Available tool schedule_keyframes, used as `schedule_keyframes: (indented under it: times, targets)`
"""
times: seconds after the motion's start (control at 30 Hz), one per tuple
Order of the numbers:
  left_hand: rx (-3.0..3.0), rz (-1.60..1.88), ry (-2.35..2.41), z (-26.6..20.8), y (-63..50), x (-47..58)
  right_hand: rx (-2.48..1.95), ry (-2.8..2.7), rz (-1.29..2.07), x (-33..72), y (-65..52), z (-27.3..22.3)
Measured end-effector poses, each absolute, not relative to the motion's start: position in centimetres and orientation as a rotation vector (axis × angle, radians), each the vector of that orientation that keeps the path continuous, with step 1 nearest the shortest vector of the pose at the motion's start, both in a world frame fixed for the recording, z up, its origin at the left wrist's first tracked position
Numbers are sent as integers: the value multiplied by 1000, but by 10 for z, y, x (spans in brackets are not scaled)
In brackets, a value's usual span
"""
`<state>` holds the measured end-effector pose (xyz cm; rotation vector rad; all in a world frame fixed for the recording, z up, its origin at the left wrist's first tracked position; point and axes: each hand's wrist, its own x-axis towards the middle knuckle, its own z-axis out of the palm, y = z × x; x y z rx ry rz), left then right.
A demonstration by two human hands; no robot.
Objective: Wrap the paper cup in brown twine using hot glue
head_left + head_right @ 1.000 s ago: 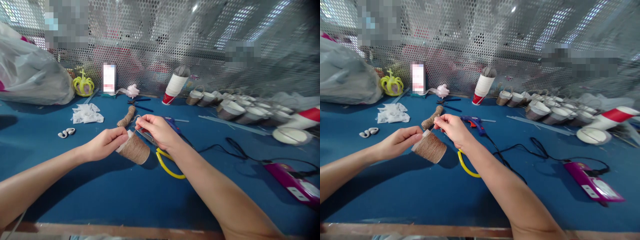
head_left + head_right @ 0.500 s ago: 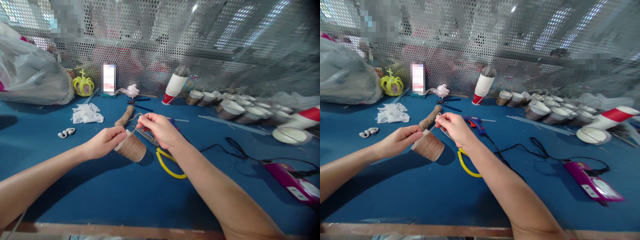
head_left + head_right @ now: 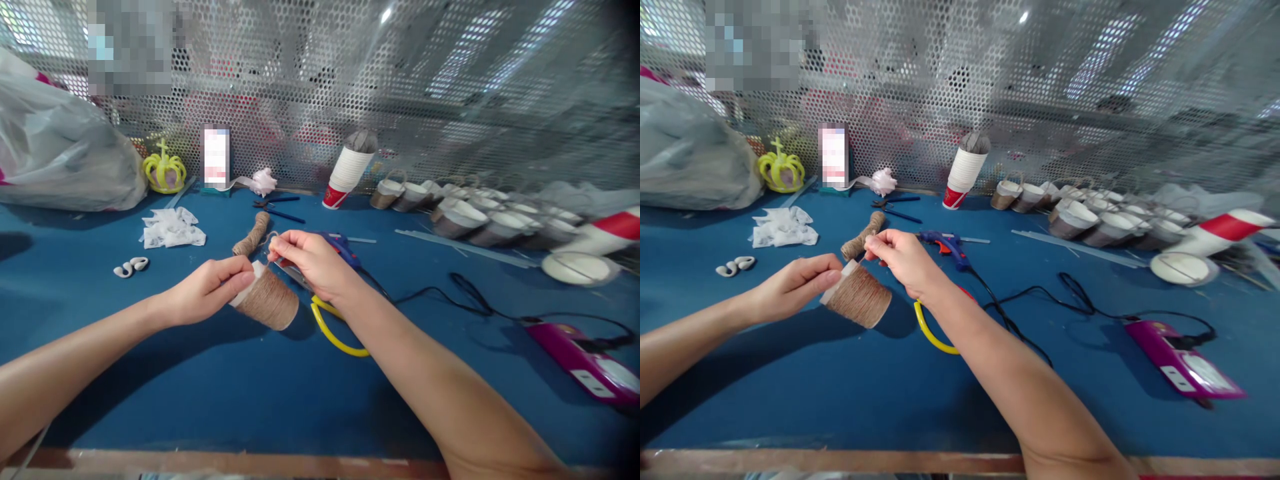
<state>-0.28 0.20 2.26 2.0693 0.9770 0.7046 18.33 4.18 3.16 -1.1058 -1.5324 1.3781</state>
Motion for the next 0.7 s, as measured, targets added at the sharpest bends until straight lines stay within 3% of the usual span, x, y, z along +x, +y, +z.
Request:
schedule_keyframes:
  times: [0.7]
  targets:
    - [2181,741,842,29,-3,-3,-1117,-1633,1396,176,34,30]
